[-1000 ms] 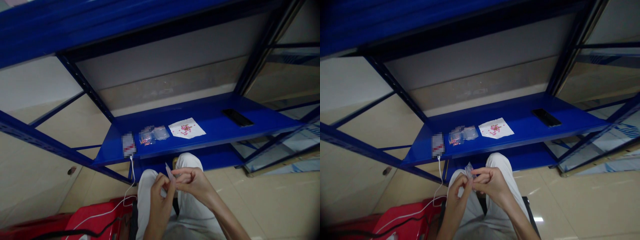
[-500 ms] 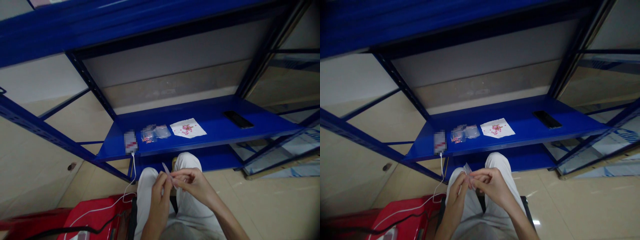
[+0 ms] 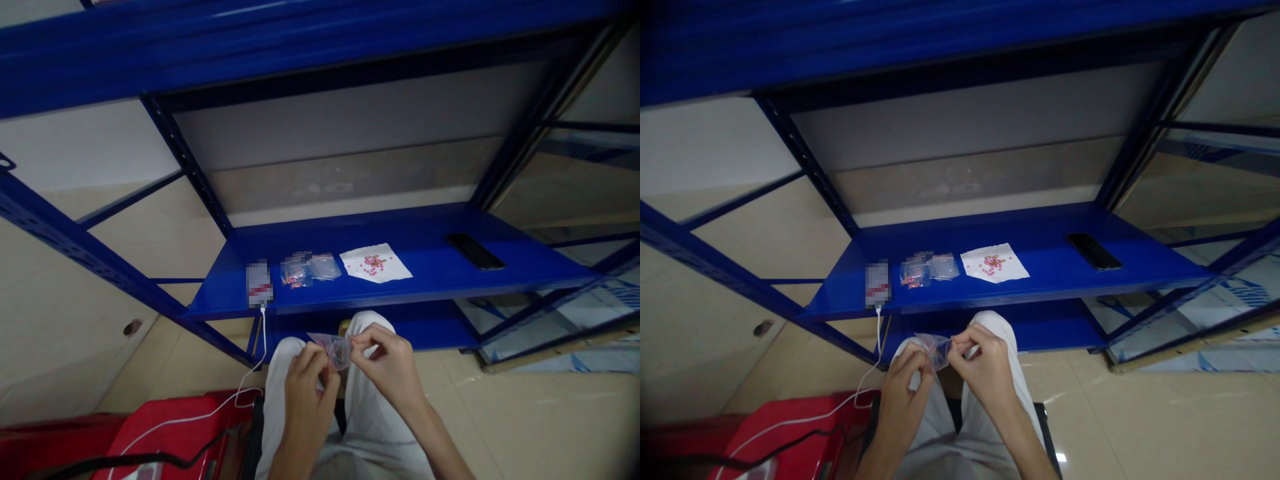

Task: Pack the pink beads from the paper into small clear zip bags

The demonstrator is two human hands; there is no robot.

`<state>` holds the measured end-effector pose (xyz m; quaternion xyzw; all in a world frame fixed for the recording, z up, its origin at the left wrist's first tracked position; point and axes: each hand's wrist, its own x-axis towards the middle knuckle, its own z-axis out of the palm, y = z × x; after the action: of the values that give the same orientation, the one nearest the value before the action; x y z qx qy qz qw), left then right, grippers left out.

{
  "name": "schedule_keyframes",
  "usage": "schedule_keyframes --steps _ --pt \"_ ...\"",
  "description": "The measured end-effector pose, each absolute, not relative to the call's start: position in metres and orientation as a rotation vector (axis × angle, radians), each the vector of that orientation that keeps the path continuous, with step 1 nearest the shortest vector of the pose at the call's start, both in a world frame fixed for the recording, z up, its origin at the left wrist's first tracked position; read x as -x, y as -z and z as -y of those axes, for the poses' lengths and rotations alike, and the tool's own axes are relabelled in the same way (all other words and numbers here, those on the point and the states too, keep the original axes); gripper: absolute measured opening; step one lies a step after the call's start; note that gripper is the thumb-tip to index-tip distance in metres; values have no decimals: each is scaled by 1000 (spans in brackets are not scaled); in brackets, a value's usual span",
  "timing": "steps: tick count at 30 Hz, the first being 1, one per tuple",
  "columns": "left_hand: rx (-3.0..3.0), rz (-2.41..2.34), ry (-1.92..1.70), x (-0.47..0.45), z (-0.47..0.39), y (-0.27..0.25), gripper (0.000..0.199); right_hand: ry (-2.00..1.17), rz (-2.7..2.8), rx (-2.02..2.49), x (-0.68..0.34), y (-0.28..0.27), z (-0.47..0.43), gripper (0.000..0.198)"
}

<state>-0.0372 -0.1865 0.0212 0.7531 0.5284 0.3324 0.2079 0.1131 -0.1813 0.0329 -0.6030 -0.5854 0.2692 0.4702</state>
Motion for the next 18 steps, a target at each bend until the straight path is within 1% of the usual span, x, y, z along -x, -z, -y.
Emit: schedule_keyframes --steps 4,6,8,11,14,16,18 --pt "-2067 -1379 -963 30 192 -31 16 -893 1454 1427 -108 -41 183 8" --pt "-2053 -1346 -979 28 196 -34 16 -968 1457 1395 -106 -44 186 16" --pt "-2058 -1351 -1010 28 200 -36 17 -988 1476 1394 -106 -43 189 24" --pt "-2117 -1432 -1106 32 206 -38 17 -965 1543 1446 -112 -39 194 28" --pt "-2199 -1543 -1289 35 212 -42 18 -961 1550 1487 -116 -36 199 33" --pt "-2226 -1574 -1367 36 217 -45 20 -1015 1528 1449 -115 -38 202 35" --pt "-2217 -1563 -1369 36 222 -47 21 -1094 1507 1372 -112 -40 205 34"
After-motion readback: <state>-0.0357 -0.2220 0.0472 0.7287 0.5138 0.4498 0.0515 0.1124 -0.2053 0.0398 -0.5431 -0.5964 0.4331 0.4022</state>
